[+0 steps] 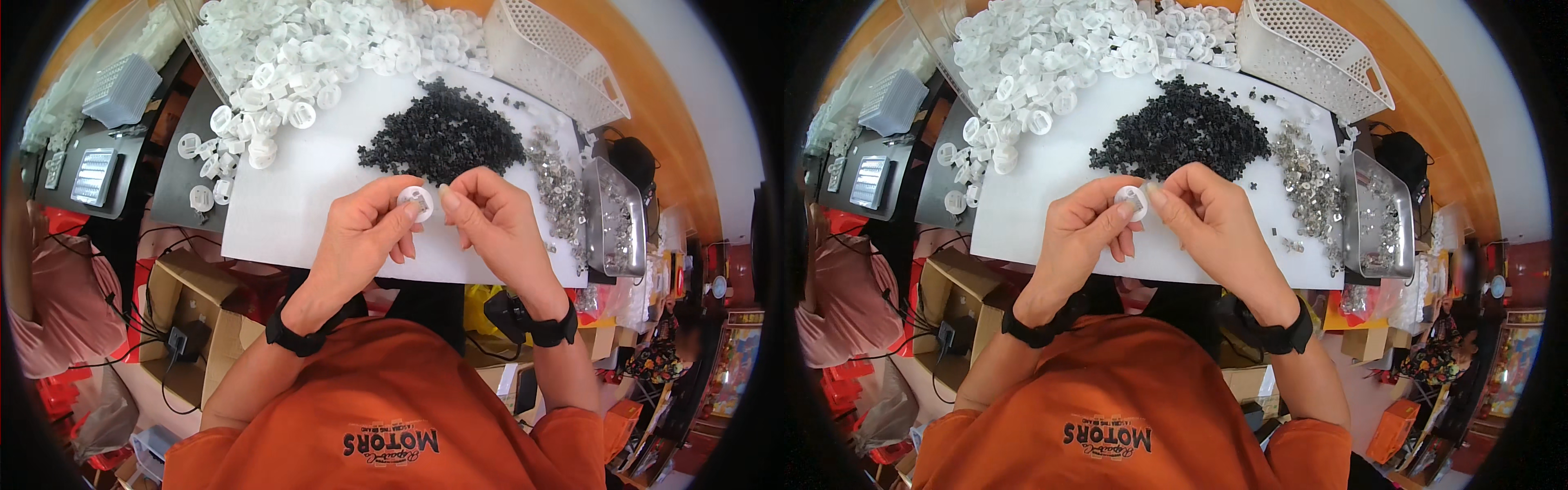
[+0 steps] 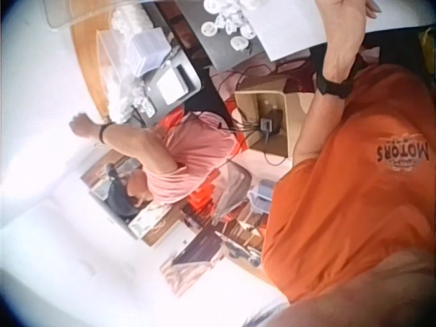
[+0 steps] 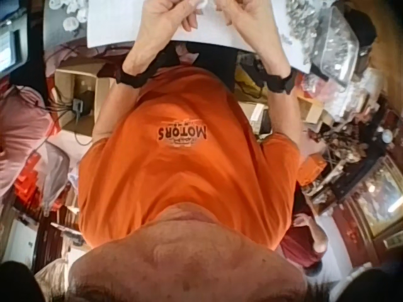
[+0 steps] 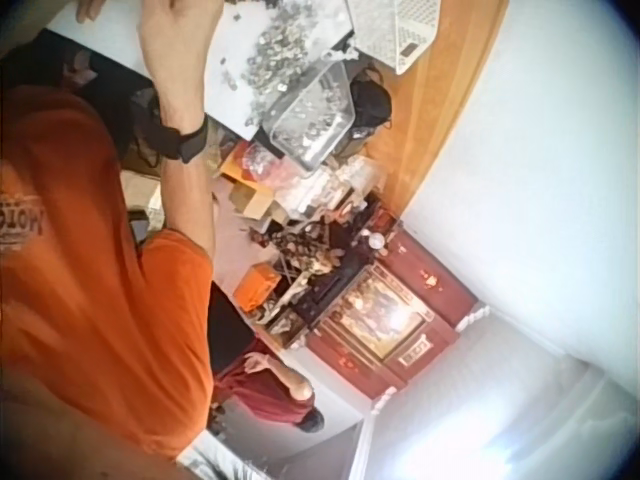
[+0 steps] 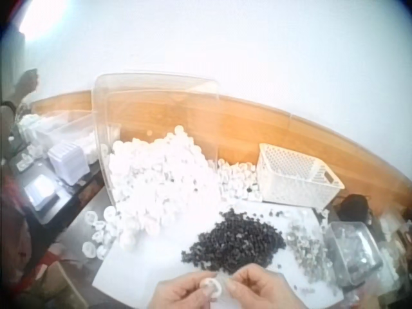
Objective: Manually inserting small metal contacts and plastic components into white plastic housing units for assembly.
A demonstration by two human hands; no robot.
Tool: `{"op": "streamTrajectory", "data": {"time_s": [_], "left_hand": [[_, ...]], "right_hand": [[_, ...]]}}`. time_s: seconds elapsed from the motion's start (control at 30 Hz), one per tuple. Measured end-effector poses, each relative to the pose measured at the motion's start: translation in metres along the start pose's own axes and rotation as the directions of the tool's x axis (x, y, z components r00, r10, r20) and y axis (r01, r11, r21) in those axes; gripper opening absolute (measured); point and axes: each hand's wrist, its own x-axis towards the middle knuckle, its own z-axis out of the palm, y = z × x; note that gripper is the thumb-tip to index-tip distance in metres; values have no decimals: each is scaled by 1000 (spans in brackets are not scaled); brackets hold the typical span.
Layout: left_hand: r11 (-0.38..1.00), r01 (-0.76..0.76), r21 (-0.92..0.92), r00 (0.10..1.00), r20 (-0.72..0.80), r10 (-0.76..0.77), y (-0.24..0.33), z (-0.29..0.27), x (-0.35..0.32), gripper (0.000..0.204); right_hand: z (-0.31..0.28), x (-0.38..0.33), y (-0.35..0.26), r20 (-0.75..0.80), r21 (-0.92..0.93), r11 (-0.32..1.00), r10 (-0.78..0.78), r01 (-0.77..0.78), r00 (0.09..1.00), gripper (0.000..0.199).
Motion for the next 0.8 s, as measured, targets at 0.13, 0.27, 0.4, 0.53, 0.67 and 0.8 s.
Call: {"op": "streamTrajectory", "data": {"time_s": [0.13,0.27,0.4,0.53,0.67,0.8], "left_hand": [[999,-28,36,999,48,26,-3,1,0,31],[997,-74,-5,990,118,74,-4,0,-2,32],[979,-165,124,971,192,139,-1,-7,-2,34],[961,-193,200,966,211,150,12,9,-4,33],[977,-186,102,960,233,158,7,18,-1,28],[993,-108,43,983,157,100,4,25,-1,27]], "right_hand": [[6,-6,14,-30,-80,992,-98,95,995,19],[4,-11,17,-24,56,998,-39,41,999,21],[6,-19,16,18,306,950,66,-69,998,22],[1,-29,15,-11,371,926,79,-69,997,21],[-20,-42,12,-68,161,987,31,-20,997,16],[-92,-61,19,-281,-314,949,-123,30,952,11]]}}
